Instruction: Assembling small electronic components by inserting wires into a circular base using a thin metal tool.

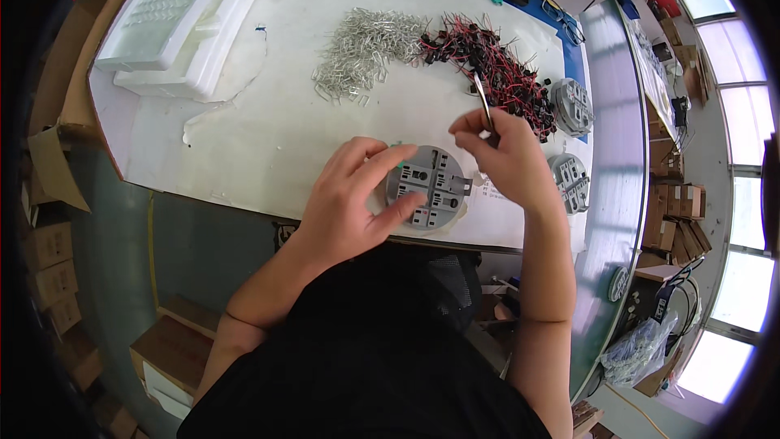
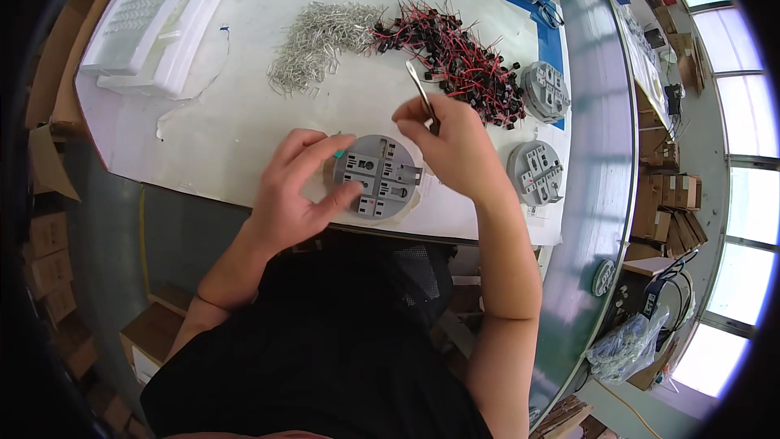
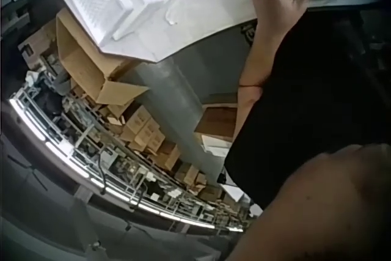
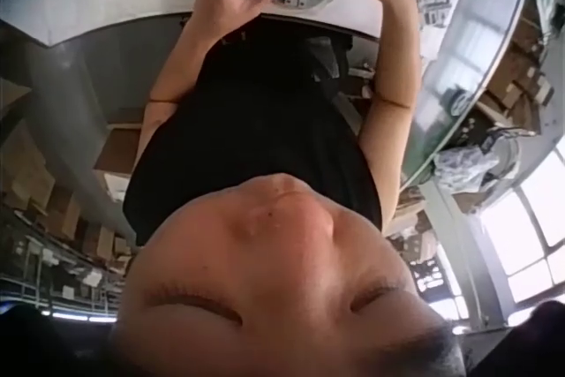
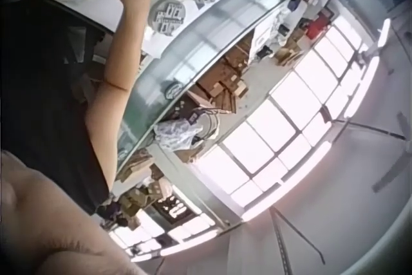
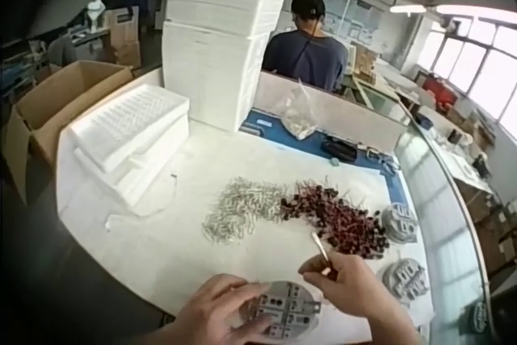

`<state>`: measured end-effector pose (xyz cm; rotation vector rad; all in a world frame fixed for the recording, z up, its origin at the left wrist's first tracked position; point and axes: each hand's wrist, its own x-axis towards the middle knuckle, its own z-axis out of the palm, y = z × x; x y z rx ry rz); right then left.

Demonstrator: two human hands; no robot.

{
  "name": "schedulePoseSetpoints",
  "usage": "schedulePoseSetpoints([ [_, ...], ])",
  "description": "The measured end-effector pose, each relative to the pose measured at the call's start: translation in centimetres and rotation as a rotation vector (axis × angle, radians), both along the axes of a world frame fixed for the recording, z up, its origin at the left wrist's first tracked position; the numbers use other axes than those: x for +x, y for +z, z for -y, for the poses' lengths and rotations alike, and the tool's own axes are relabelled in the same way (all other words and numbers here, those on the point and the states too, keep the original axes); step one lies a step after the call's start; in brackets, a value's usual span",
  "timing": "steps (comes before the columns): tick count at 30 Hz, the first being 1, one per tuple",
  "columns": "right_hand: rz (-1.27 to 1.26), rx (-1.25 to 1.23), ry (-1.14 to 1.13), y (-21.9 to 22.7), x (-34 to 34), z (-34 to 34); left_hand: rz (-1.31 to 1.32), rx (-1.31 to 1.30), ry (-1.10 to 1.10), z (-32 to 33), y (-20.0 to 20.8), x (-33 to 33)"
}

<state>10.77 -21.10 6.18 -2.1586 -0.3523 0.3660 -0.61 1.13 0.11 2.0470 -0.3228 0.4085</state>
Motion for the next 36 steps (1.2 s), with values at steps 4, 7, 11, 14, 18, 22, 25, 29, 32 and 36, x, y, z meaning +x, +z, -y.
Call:
schedulePoseSetpoints([
  [4, -0.193, -0.093, 0.01, 0.7, -1.4, 0.3, 0.033, 0.071, -0.049, 0.4, -0.1, 1.0],
  [7, -0.166, -0.012, -0.112, -0.5, -1.9, 0.0, 0.011, 0.084, -0.039, 1.4, 0.1, 1.2],
  [11, -0.133, -0.013, -0.116, -1.3, -1.8, 0.1, -0.004, 0.08, -0.036, 1.5, 0.1, 1.3],
  [14, -0.108, -0.068, -0.101, -1.0, -1.9, -0.4, -0.004, 0.074, -0.037, 1.4, 0.0, 1.4],
  [18, -0.16, -0.09, -0.136, -0.7, -1.4, -1.1, -0.008, 0.072, -0.043, 1.2, -0.1, 1.6],
  [22, -0.143, -0.034, -0.142, -0.9, -1.5, 0.6, -0.033, 0.042, -0.033, 1.1, 0.0, 1.5],
  [25, -0.108, 0.013, -0.133, -1.3, -2.3, 1.3, -0.043, -0.011, -0.033, 1.1, 0.0, 1.5],
  [29, -0.068, 0.048, -0.122, -1.9, -2.9, 1.5, -0.024, 0.024, -0.058, 0.7, -0.2, 2.0],
  [32, -0.038, 0.039, -0.1, -2.3, -2.9, 1.2, 0.077, 0.034, 0.004, 0.8, 0.2, 2.8],
  [36, -0.044, -0.173, -0.061, -1.9, -2.3, 0.7, -0.037, -0.003, 0.007, 1.4, 0.4, 2.9],
])
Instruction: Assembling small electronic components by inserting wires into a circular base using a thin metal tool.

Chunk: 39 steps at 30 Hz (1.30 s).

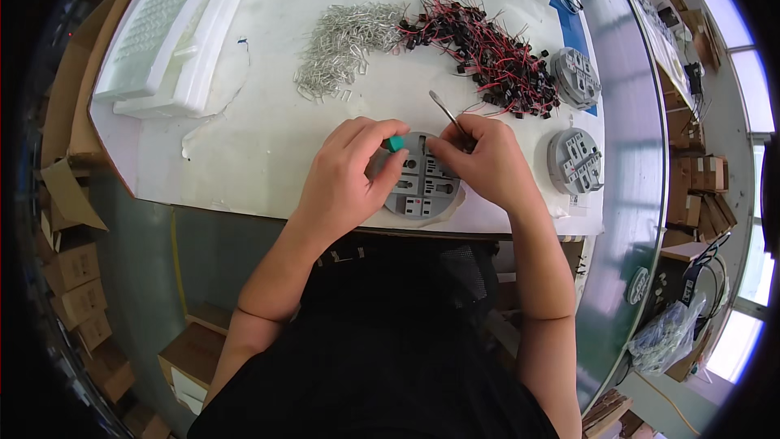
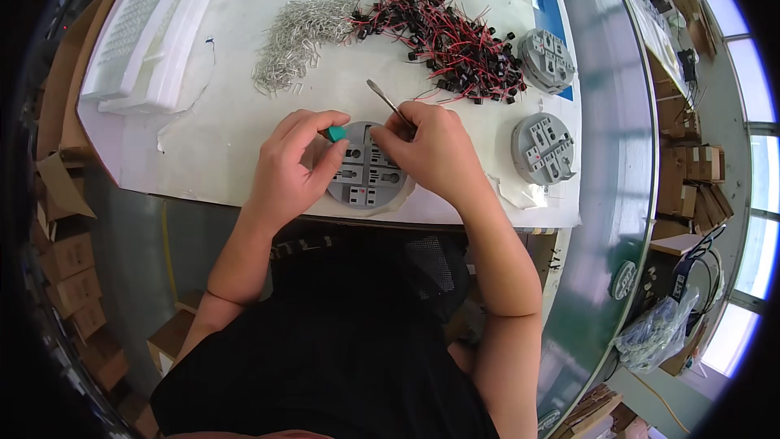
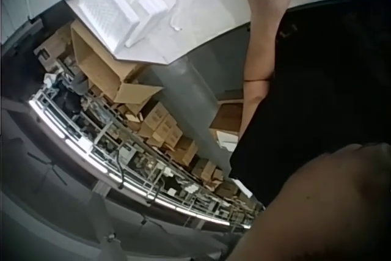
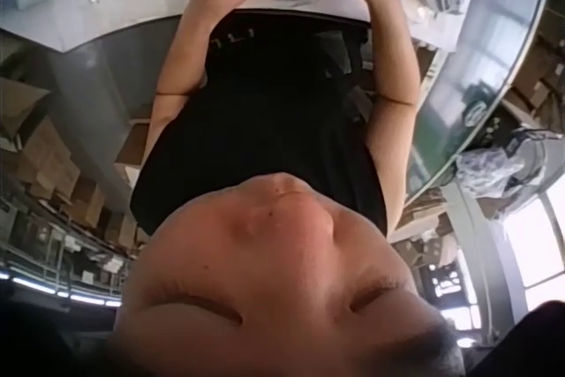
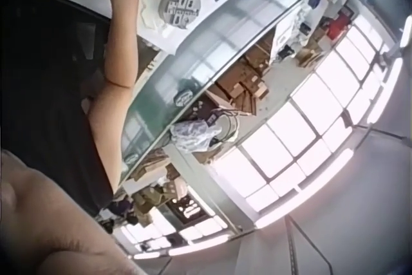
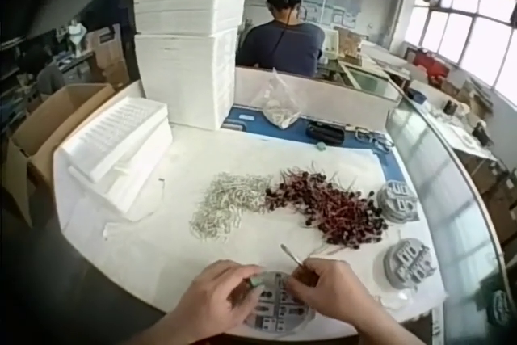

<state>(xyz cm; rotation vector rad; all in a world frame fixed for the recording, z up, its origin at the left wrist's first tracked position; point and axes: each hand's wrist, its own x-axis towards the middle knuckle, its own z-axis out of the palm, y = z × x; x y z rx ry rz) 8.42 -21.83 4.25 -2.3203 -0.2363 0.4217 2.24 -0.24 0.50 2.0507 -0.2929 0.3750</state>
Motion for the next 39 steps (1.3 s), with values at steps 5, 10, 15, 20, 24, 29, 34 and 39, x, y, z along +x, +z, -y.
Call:
schedulePoseSetpoints([
  [5, -0.09, 0.209, 0.023, -1.3, 0.5, 0.8, 0.013, 0.07, -0.004, 0.2, -0.3, 0.1],
  [10, -0.117, 0.272, -0.017, -2.2, 0.7, 1.1, 0.046, 0.114, -0.021, 0.4, 0.4, 0.5],
  [15, -0.259, 0.452, -0.127, -1.7, 0.6, 1.5, 0.057, 0.192, -0.096, 1.3, 1.2, 1.1],
  [20, -0.258, 0.542, -0.174, -1.9, 0.0, 1.9, 0.016, 0.361, -0.155, 2.2, 2.1, 1.9],
  [24, -0.193, 0.587, -0.158, -2.4, -0.5, 2.4, 0.063, 0.547, -0.171, 2.8, 3.4, 1.9],
  [29, 0.294, 0.205, -0.134, -0.6, -0.8, 4.3, 0.112, 0.674, -0.201, 3.2, 3.0, 2.1],
  [34, 0.554, -0.381, -0.238, -0.9, 0.8, 6.2, 0.109, 0.516, -0.189, 2.9, 1.9, 1.8],
  [39, 0.431, -0.395, -0.159, -1.5, -0.3, 5.6, 0.157, 0.314, -0.12, 2.7, -0.2, 1.3],
])
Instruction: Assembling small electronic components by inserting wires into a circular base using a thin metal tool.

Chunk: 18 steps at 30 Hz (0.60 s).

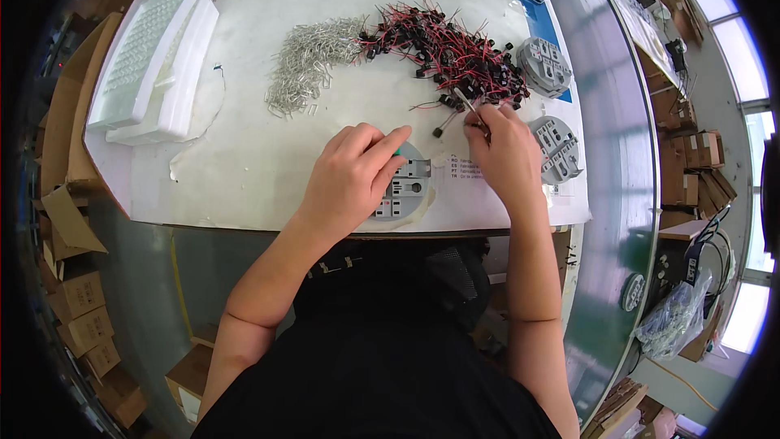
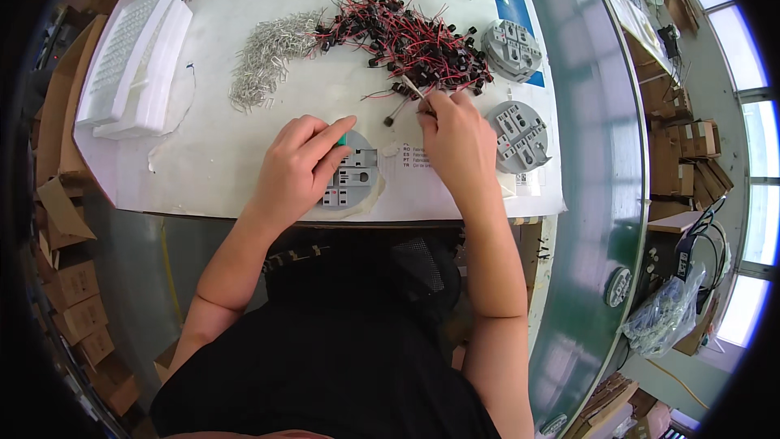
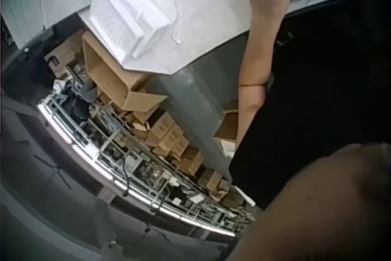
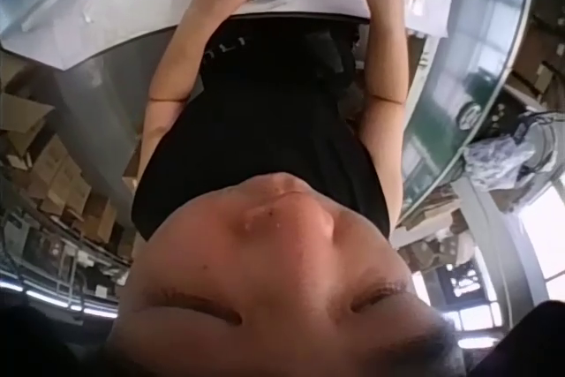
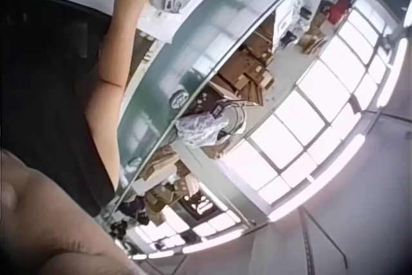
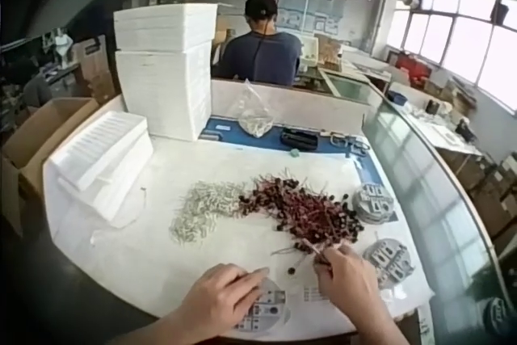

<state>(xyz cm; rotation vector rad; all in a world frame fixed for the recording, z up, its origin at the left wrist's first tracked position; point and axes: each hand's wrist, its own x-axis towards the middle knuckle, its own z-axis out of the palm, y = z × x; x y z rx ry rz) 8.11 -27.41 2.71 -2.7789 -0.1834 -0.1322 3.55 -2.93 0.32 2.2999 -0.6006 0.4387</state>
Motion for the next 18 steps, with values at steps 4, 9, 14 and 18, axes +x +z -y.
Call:
schedulePoseSetpoints([
  [4, 0.021, 0.233, 0.007, 0.0, -1.6, -0.1, -0.046, -0.12, 0.008, -0.1, -0.5, -0.2],
  [9, -0.027, 0.421, -0.075, 1.8, -2.6, -0.4, -0.031, -0.231, 0.043, 0.0, 0.1, -0.5],
  [14, 0.095, 0.552, 0.24, 3.5, -4.4, -1.5, 0.127, -0.265, 0.027, -0.5, 3.4, -0.3],
  [18, 0.104, 0.681, 0.372, 3.8, -5.3, -3.1, 0.002, -0.322, -0.13, -1.0, 4.3, -0.7],
])
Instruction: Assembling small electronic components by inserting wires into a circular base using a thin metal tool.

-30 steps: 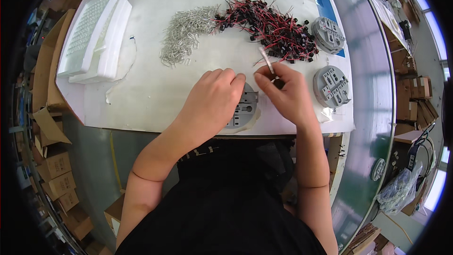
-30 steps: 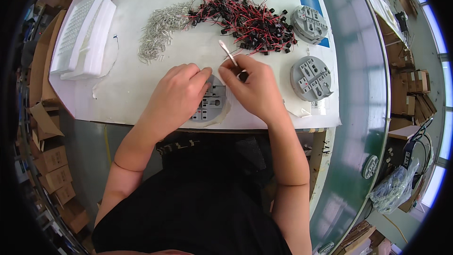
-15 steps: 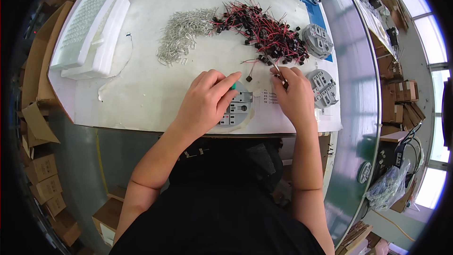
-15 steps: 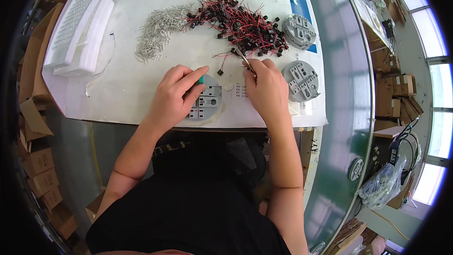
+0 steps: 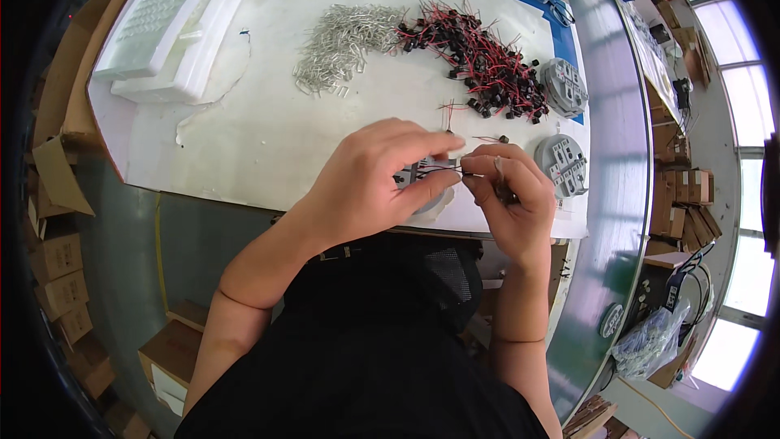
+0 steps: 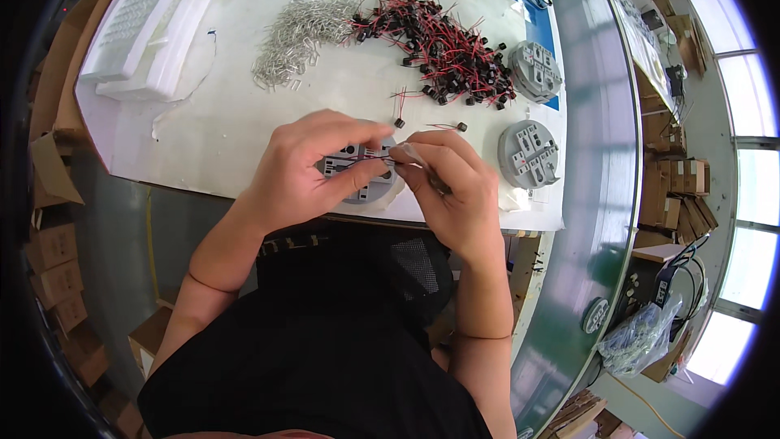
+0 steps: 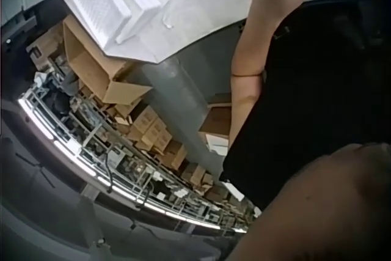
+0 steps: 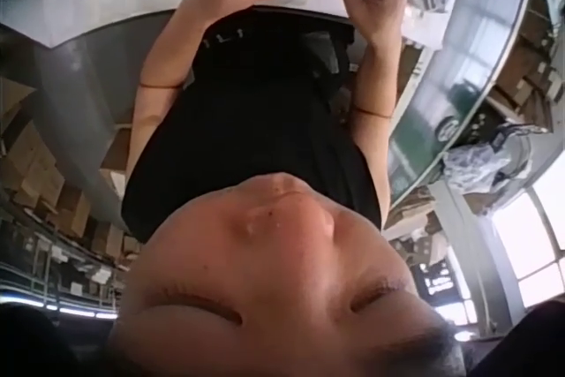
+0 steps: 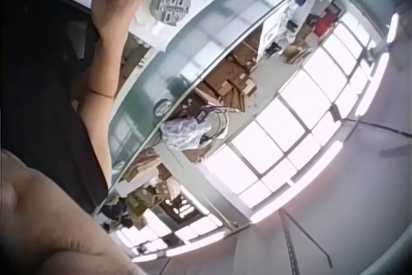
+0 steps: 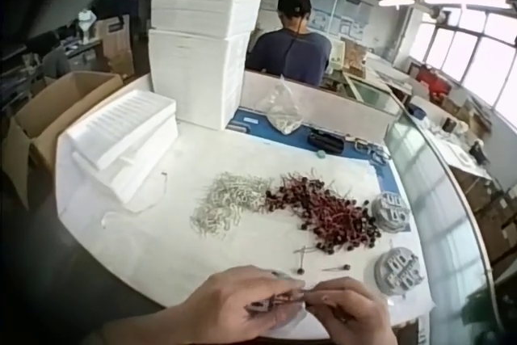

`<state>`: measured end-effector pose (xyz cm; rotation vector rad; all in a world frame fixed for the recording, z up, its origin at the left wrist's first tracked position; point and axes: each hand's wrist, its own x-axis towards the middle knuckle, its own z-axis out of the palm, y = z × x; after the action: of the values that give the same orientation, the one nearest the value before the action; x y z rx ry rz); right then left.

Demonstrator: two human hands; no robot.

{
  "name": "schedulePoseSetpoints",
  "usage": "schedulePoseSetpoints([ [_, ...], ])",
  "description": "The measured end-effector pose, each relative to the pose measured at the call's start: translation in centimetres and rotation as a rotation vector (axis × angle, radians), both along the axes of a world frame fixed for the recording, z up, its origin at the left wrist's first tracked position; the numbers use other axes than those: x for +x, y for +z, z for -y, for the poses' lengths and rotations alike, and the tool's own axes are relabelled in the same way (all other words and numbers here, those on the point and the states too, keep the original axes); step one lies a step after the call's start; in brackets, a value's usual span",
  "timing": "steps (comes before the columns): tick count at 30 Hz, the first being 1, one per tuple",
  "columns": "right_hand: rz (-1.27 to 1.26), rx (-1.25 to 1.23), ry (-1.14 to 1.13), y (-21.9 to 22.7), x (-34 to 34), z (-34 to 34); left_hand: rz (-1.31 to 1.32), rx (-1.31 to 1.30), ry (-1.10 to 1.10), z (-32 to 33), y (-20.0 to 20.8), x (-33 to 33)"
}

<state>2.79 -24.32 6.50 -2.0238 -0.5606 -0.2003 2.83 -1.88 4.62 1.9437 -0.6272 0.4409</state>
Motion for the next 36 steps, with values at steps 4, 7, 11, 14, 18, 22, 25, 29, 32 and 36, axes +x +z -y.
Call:
schedulePoseSetpoints([
  [4, 0.006, 0.001, 0.026, -0.2, -0.3, -0.7, -0.354, -0.19, -0.094, -0.3, 0.1, -0.7],
  [7, 0.004, 0.024, 0.026, -0.9, -0.6, -0.8, -0.719, -0.402, -0.178, -0.6, 0.1, -0.9],
  [11, -0.143, 0.173, 0.084, -2.4, -1.1, -0.5, -0.777, -0.453, -0.249, -0.5, -0.6, -0.9],
  [14, -0.361, 0.44, 0.114, -3.3, -1.5, -0.7, -0.844, -0.471, -0.274, -0.9, -0.9, -1.1],
  [18, -0.323, 0.369, 0.135, -3.7, -1.7, -0.6, -0.801, -0.413, -0.239, -0.7, -0.9, -1.5],
  [22, -0.317, 0.391, 0.115, -3.8, -1.7, -0.8, -0.618, -0.351, -0.171, -0.6, -1.2, -1.9],
  [25, -0.326, 0.402, 0.107, -3.9, -1.9, -0.7, -0.476, -0.296, -0.123, -0.6, -1.1, -2.3],
  [29, -0.359, 0.426, 0.099, -3.8, -2.2, -0.8, -0.261, -0.188, -0.042, -0.2, -1.3, -2.5],
  [32, -0.378, 0.446, 0.091, -3.6, -2.3, -0.9, -0.115, -0.131, 0.015, 0.0, -1.6, -2.4],
  [36, -0.391, 0.459, 0.083, -3.4, -2.5, -0.9, 0.002, -0.05, 0.029, -0.1, -1.5, -2.2],
])
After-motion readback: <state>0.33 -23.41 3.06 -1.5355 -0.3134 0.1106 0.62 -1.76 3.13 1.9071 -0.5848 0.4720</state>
